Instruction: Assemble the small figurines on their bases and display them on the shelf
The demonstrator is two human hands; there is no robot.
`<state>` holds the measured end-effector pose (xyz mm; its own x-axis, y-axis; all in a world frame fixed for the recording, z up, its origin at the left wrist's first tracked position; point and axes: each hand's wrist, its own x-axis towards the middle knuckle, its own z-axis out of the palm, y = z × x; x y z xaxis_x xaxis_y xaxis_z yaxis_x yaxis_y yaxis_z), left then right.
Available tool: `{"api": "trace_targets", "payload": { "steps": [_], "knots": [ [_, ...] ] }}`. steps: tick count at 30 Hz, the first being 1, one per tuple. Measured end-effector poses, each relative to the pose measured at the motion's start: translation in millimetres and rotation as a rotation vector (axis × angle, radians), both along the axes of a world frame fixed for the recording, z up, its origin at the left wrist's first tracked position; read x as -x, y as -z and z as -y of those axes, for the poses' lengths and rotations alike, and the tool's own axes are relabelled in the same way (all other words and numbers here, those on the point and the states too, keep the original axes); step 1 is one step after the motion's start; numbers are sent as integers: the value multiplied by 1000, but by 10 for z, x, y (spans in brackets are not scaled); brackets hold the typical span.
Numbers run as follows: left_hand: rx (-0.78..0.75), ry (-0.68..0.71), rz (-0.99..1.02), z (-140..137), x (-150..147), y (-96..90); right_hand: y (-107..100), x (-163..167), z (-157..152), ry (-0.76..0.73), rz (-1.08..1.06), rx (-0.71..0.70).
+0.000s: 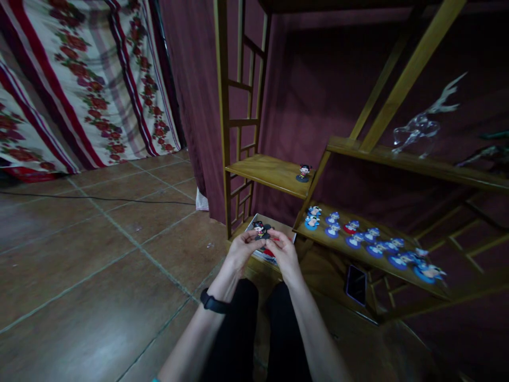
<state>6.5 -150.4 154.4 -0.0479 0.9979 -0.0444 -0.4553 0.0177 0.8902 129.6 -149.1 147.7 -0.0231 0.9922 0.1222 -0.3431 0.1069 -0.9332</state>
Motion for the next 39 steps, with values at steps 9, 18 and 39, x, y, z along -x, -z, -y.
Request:
{"api": "trace_targets", "payload": {
  "steps": [9, 18, 39],
  "knots": [
    [-204, -306, -536, 2, -115, 104, 211, 61, -61, -72, -405, 196],
    [-212, -311, -706, 28, -130, 113, 217, 70, -87, -45, -468, 278],
    [-423, -270, -1222, 21, -130, 213, 377, 131, -275, -54, -488, 434]
  ]
}}
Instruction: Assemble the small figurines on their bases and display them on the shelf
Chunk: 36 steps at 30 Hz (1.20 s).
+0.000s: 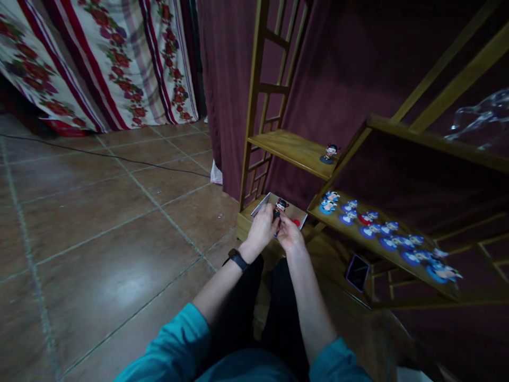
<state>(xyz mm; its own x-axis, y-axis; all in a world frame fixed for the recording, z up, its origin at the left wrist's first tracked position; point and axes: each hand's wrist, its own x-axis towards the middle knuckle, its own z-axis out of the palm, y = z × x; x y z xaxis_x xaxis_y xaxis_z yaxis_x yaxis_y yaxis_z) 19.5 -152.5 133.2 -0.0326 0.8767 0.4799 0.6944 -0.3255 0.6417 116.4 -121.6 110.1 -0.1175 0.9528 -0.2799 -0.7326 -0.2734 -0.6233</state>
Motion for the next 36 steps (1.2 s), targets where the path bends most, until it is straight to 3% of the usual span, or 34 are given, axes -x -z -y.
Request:
{"api": "trace_targets", "payload": {
  "steps": [9, 16, 22, 36],
  "knots": [
    [-70, 50, -111, 79, -56, 7, 50, -53, 11, 28, 112, -51],
    [-90, 91, -158, 108, -74, 22, 90, -112, 48, 23, 170, -173],
    [-116, 34, -322, 134, -92, 42, 116, -140, 69, 64, 176, -176],
    [-144, 71, -409, 216, -114, -21, 78, -210, 175, 92, 213, -186]
  ]
}}
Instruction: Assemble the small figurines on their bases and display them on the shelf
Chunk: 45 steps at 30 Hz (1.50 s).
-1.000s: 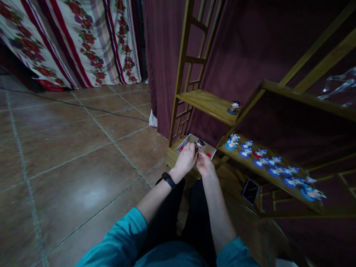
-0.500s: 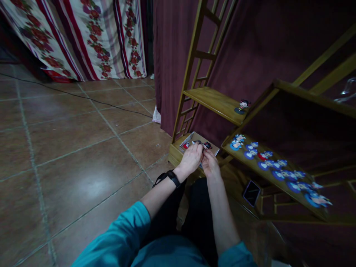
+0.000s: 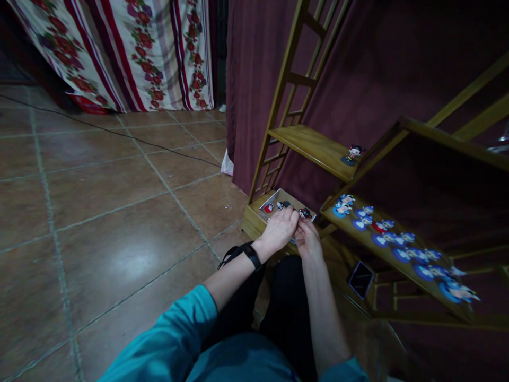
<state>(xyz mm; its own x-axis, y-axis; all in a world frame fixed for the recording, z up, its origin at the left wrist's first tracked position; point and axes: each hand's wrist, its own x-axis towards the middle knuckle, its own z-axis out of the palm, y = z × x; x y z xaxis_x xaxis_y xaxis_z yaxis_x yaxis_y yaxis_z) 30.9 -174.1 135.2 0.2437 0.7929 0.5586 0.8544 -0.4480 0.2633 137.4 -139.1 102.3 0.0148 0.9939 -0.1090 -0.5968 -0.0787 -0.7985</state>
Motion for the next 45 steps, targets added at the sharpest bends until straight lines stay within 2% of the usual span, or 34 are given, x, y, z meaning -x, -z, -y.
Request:
{"api": "trace_targets", "payload": {
  "steps": [6, 10, 21, 27, 30, 34, 39, 45],
  "knots": [
    [-14, 14, 12, 22, -17, -29, -53, -3, 53, 24, 8, -9],
    [11, 48, 118, 31, -19, -23, -78, -7, 87, 25, 3, -9],
    [270, 56, 856, -121, 24, 119, -188, 5, 202, 20, -77, -10],
    [393, 138, 1190, -205, 21, 170, -153, 19, 192, 47, -104, -19],
    [463, 127, 1321, -207, 24, 180, -114, 35, 185, 45, -114, -15],
    [505, 102, 1356, -188, 49, 245, 0, 45, 177, -13, -112, -11],
    [537, 59, 1362, -142, 75, 338, 173, 53, 181, -17, -113, 26],
    [589, 50, 1462, -66, 151, 429, 264, 137, 241, -29, -165, 51]
  ]
}}
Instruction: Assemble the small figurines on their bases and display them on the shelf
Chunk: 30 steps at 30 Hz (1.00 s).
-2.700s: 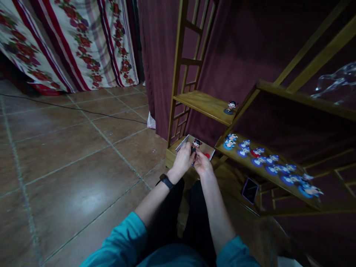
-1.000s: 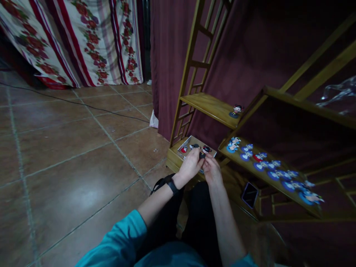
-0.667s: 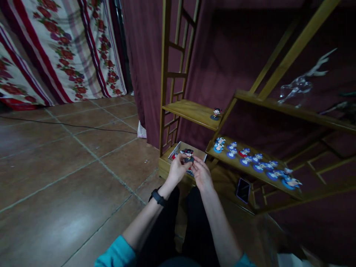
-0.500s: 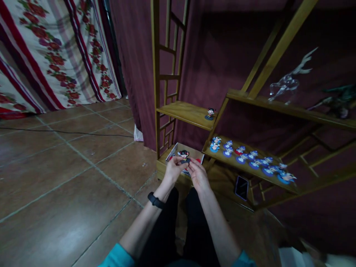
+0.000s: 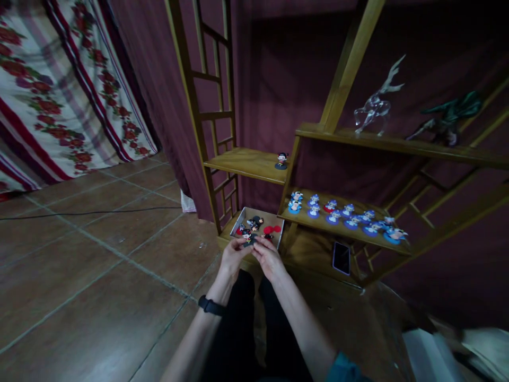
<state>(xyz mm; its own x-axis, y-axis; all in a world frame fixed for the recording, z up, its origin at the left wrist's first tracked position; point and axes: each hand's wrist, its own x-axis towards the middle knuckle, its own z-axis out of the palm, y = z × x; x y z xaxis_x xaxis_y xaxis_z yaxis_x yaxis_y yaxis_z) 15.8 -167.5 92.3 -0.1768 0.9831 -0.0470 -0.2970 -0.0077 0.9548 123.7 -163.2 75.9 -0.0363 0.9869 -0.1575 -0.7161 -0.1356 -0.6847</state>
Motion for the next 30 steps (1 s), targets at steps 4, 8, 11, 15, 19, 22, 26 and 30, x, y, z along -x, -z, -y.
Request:
{"api": "trace_targets", "payload": {
  "steps": [4, 8, 11, 15, 19, 22, 26, 30],
  "knots": [
    [23, 45, 87, 54, 67, 71, 53, 49, 52, -22, -15, -10],
    [26, 71, 149, 82, 96, 127, 108, 44, 74, -59, -16, -36],
    [36, 63, 143, 77, 81, 176, 156, 11, 61, -80, -4, -53],
    [12, 16, 86, 45, 21, 273, 234, -55, 20, -105, -5, -60],
    [-20, -30, 27, 16, -51, 375, 320, -126, -18, -149, -6, -36],
    [-26, -63, -36, 0, -100, 435, 390, -169, -45, -194, -13, -10],
    [-53, -131, -148, -26, -155, 502, 505, -202, -96, -243, -52, 4],
    [-51, -164, -215, -42, -181, 589, 650, -219, -138, -270, -84, 45]
  ]
}}
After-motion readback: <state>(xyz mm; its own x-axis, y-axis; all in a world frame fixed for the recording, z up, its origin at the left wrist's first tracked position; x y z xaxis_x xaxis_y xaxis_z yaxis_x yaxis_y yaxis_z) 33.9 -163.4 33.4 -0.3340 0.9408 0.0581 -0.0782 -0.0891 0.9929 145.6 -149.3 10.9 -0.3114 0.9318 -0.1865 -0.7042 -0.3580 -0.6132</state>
